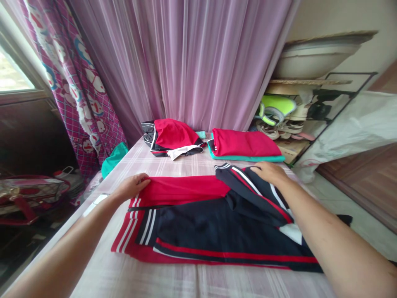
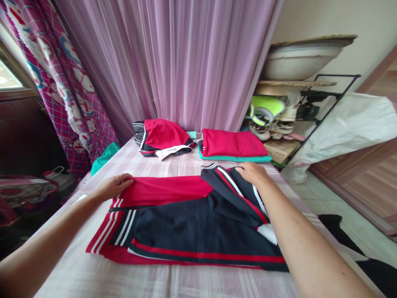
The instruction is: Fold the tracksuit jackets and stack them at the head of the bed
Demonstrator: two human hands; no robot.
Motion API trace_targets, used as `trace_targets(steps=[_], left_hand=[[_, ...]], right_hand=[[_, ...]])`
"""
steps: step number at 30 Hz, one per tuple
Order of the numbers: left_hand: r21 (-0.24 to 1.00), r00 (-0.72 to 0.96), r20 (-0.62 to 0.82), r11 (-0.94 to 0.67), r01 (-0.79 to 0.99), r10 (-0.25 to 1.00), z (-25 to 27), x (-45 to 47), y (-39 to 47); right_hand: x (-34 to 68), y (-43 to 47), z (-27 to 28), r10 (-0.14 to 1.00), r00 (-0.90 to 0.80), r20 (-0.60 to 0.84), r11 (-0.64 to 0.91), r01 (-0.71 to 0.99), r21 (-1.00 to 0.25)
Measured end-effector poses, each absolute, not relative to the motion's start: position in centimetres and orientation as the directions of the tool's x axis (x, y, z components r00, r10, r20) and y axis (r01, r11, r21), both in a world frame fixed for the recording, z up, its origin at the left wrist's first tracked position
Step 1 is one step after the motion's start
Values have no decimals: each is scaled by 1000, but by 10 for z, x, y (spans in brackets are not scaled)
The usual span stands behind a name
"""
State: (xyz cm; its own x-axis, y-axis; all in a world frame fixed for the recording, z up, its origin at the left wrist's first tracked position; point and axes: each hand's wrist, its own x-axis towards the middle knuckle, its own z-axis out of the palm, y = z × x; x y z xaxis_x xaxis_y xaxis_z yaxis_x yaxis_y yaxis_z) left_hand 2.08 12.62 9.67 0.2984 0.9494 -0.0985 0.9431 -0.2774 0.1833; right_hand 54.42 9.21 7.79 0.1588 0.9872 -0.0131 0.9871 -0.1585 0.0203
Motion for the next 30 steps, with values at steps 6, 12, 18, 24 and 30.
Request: trace_targets(steps=[6, 12, 18, 24, 30], left_hand=[[99, 300, -128, -289, 952, 945, 85, 24, 131], [39, 437, 128, -445, 895, 890, 93, 56, 101], [88, 571, 51, -573, 815, 820, 83, 95, 78], [202, 665, -9, -650, 733, 747, 79, 83, 84], [226, 606, 9, -592, 774, 796, 96, 82, 76]], right_hand=[[531, 88, 63, 977, 210, 20, -211, 977, 38], [499, 75, 89, 966, 244, 85, -241, 969, -50], [480, 54, 94, 957, 200, -210, -226, 968, -107], [495, 32, 120, 993, 111, -49, -98, 496, -863], [461, 13, 151, 996, -53, 74, 88, 357, -930]])
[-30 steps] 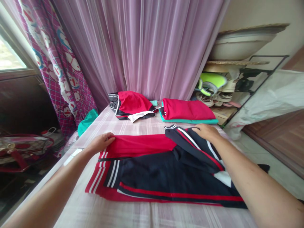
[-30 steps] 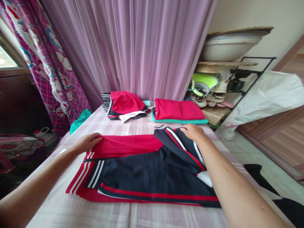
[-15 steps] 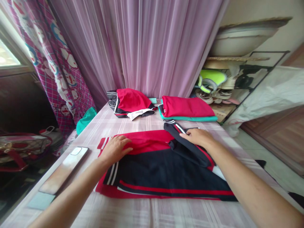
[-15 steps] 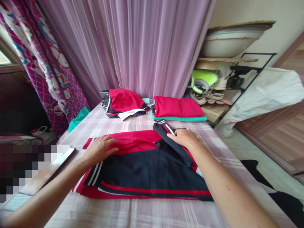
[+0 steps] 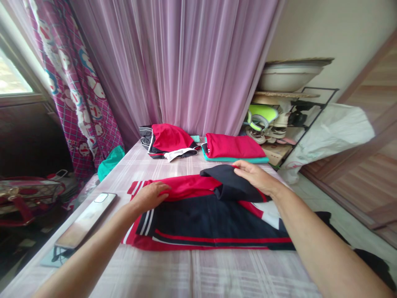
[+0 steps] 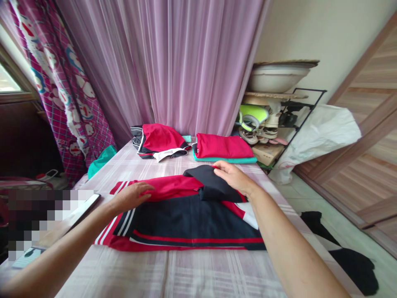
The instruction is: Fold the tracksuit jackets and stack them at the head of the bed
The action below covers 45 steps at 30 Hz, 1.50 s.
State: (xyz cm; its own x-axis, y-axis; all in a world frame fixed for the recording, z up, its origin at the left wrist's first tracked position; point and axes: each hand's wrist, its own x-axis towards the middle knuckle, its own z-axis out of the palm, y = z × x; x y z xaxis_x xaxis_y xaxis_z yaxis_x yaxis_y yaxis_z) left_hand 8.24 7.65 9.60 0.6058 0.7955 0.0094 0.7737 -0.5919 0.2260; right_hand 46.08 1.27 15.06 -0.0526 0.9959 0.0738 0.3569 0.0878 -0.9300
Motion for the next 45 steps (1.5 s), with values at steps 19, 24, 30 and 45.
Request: trace_targets(steps=[19, 24, 30, 45], left_hand=[[341, 900, 58, -855, 390, 433, 110, 150, -17], [372, 749, 40, -706, 603, 661, 111, 151, 2], [113, 527, 4, -524, 844, 850, 91, 146, 48], [8, 524, 72, -526, 851, 849, 83, 137, 54]], right_hand=[[437, -24, 102, 568, -507, -649, -74, 753, -653], [426, -16, 116, 739, -347, -577, -68, 814, -577], [389, -3, 100, 995, -100, 2, 99, 983, -154], [415, 9, 85, 989, -78, 129, 100, 980, -174]])
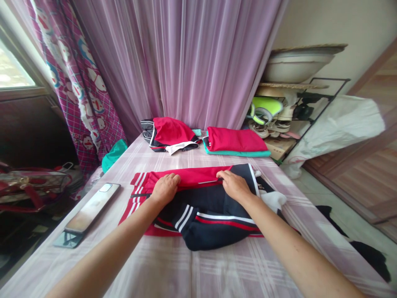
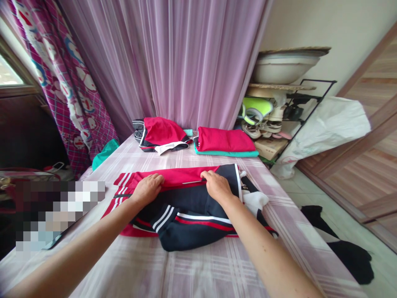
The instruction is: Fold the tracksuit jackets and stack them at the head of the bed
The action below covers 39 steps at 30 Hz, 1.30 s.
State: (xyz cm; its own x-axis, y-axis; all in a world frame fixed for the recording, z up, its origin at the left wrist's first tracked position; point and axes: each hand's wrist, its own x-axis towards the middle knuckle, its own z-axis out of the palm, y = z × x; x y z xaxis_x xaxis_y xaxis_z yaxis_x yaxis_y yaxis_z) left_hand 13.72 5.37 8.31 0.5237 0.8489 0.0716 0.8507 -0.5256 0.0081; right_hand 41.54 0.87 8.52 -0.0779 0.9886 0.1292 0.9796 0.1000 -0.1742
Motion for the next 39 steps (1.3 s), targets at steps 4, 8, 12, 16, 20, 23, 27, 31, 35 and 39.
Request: trace_targets(steps=[4, 8, 12, 16, 20, 23, 27, 31, 35, 39], left_hand=[[-10, 550, 39, -550, 835, 834, 82, 127, 50], [68, 556, -19, -553, 830, 831, 86, 107, 57], [136, 584, 2, -578, 804, 812, 87, 91, 63], [196, 581, 62, -581, 790, 812, 79, 96, 60], [277, 583, 47, -571, 772, 811, 74, 102, 59], [288, 531, 10, -511, 810, 847, 79, 94, 67], [123, 459, 104, -469, 875, 882, 87, 82, 86], [75, 449, 166, -465, 882, 878, 74, 77, 99], [54, 396, 78, -401, 915, 915, 49, 70, 98], [41, 404, 65, -407, 912, 912, 40, 60, 96]], right_hand=[[413, 6, 78, 987, -147, 72, 156, 978, -141], [417, 7, 80, 987, -158, 7, 155, 964, -216], [420, 20, 97, 982, -190, -8, 176, 923, -342], [413, 47, 106, 998, -63, 12, 63, 931, -358], [414, 66, 82, 998, -45, -41, 31, 955, -296], [429, 69, 55, 987, 47, -153, -76, 979, -187], [442, 67, 37, 981, 74, -182, -98, 987, -127], [440, 68, 37, 984, 63, -168, -83, 989, -119], [447, 68, 39, 983, 65, -173, -85, 990, -113], [472, 65, 41, 971, 201, -128, -203, 979, 3]])
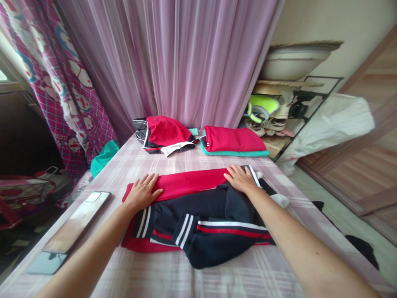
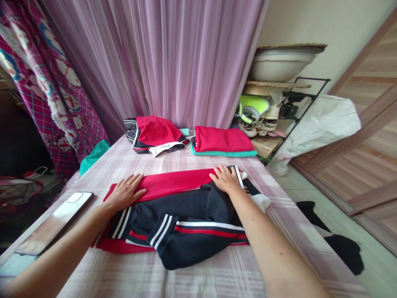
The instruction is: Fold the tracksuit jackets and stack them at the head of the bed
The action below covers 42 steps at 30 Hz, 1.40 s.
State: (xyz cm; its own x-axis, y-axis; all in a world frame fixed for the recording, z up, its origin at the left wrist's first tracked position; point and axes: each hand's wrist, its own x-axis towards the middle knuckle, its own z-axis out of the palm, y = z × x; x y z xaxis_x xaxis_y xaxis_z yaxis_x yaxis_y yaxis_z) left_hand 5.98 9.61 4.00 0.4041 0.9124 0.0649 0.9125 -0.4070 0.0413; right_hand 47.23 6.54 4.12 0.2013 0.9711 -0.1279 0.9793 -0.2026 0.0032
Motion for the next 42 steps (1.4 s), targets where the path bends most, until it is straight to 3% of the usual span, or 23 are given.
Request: trace_targets(steps=[6, 13, 18, 22, 26, 29, 39, 42], left_hand=[[15, 370, 75, -372, 928, 926, 42, 58, 95], [-55, 391, 25, -389, 920, 920, 50, 66, 89], [-72, 359, -28, -360, 930, 933, 57, 70, 87], [-52, 359, -37, -361, 931, 932, 55, 70, 86], [11, 347, -21, -347, 938, 938, 50, 65, 93], [107, 368, -89, -358, 927, 926, 57, 54, 108], [204, 359, -391, -301, 932, 847, 107, 8, 153], [272, 325, -455, -218, 937, 829, 116, 1, 150]], right_hand=[[492, 64, 39, 957, 285, -46, -284, 958, 42], [462, 70, 61, 961, 262, -92, -263, 965, -3], [393, 88, 81, 998, -34, -49, 27, 991, -135], [367, 86, 67, 945, -256, -205, 224, 960, -167], [395, 79, 49, 972, -93, -218, 68, 991, -119], [420, 79, 42, 979, 32, -200, -48, 996, -79], [427, 79, 32, 992, 49, -114, -54, 997, -45], [427, 79, 32, 994, 47, -103, -51, 998, -37]])
